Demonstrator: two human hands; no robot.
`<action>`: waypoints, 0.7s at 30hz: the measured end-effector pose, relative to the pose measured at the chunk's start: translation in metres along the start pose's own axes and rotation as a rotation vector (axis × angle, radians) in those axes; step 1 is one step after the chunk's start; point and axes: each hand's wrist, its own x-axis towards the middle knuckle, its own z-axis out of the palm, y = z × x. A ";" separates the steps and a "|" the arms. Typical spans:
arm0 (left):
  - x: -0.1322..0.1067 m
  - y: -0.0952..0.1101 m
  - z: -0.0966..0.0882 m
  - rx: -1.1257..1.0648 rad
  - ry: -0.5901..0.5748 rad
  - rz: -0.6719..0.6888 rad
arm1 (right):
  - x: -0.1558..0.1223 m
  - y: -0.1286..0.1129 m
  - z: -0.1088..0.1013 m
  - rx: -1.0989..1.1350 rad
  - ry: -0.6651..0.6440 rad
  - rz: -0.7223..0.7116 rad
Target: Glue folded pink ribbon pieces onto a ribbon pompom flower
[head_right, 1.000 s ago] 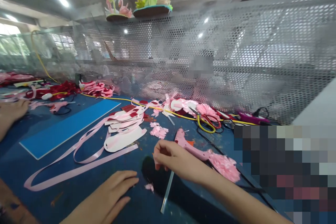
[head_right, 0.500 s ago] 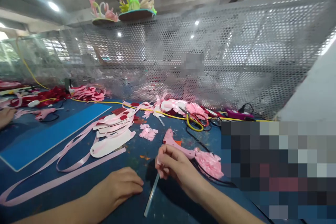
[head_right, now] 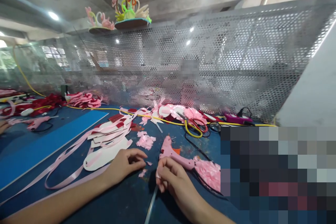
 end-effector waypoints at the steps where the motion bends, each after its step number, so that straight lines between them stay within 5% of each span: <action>1: -0.001 -0.001 0.000 0.052 0.016 0.001 | 0.000 0.000 0.000 -0.001 0.001 0.002; 14: 0.000 -0.011 -0.008 0.386 0.195 0.112 | -0.001 -0.002 0.000 -0.056 -0.006 0.018; 21: -0.013 0.001 -0.005 0.179 0.231 0.222 | -0.001 0.000 -0.001 -0.080 0.009 0.029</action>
